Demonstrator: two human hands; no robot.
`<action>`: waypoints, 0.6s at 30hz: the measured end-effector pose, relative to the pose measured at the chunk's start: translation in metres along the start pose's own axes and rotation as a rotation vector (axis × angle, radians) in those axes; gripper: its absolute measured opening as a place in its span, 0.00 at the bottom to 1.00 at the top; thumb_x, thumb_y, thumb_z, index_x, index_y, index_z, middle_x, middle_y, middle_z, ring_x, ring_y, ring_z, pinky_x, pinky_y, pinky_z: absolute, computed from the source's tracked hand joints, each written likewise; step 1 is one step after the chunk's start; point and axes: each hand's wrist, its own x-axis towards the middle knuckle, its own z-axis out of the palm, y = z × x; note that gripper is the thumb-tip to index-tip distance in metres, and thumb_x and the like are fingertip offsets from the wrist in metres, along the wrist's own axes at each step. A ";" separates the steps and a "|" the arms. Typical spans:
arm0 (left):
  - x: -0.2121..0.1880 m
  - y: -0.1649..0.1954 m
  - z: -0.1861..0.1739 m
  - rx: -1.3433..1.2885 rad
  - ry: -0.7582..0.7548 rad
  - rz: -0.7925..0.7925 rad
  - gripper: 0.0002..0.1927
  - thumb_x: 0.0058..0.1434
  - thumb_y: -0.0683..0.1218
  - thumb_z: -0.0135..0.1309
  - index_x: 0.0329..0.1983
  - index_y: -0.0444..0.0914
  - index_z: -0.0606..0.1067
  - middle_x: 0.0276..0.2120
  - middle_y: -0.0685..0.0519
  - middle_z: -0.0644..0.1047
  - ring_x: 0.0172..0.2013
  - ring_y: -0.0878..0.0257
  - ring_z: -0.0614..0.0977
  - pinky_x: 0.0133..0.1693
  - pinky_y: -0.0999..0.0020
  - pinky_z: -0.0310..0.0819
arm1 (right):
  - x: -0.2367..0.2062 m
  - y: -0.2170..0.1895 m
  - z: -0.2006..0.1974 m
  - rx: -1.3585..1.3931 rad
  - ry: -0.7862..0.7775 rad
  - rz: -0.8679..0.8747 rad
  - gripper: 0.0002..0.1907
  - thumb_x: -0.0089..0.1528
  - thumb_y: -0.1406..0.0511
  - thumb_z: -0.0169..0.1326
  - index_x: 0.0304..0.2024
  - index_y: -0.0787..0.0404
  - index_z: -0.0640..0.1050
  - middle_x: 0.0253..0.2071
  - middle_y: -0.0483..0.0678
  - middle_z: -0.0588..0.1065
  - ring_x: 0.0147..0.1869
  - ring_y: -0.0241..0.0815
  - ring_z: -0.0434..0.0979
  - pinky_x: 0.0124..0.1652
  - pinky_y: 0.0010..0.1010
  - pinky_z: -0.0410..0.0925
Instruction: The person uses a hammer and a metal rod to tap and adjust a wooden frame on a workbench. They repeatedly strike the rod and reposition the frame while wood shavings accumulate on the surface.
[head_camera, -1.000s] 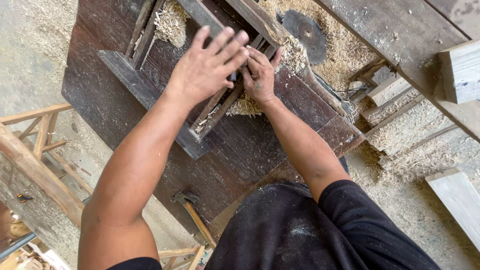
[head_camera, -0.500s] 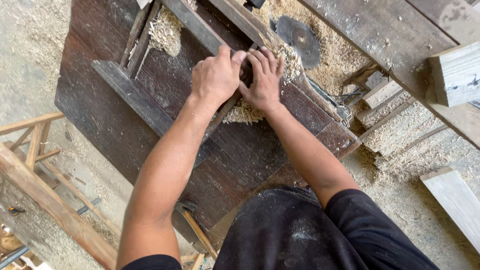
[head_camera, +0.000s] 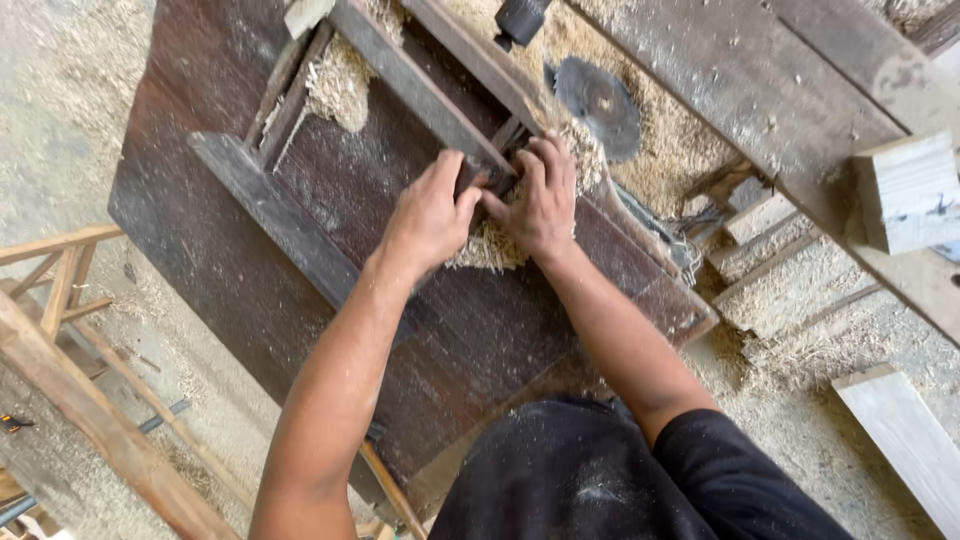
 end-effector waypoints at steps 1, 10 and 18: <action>0.000 -0.003 0.002 0.016 -0.039 -0.034 0.16 0.70 0.45 0.48 0.55 0.32 0.62 0.42 0.40 0.76 0.36 0.47 0.84 0.34 0.55 0.82 | -0.002 0.002 0.000 0.028 -0.014 0.031 0.43 0.58 0.50 0.76 0.63 0.60 0.66 0.68 0.55 0.61 0.83 0.55 0.53 0.80 0.51 0.52; -0.008 -0.012 0.027 -0.071 0.139 0.028 0.15 0.70 0.43 0.49 0.54 0.30 0.64 0.40 0.39 0.74 0.33 0.51 0.83 0.30 0.60 0.82 | -0.021 0.010 0.019 0.123 0.099 0.085 0.29 0.55 0.52 0.77 0.45 0.60 0.76 0.67 0.57 0.64 0.79 0.57 0.56 0.76 0.48 0.57; 0.014 0.011 0.019 -0.171 0.097 -0.198 0.14 0.67 0.40 0.54 0.50 0.30 0.65 0.32 0.43 0.73 0.26 0.51 0.82 0.24 0.60 0.76 | -0.032 0.010 0.015 0.210 -0.012 0.261 0.27 0.57 0.55 0.74 0.46 0.65 0.77 0.63 0.53 0.66 0.75 0.58 0.60 0.71 0.54 0.59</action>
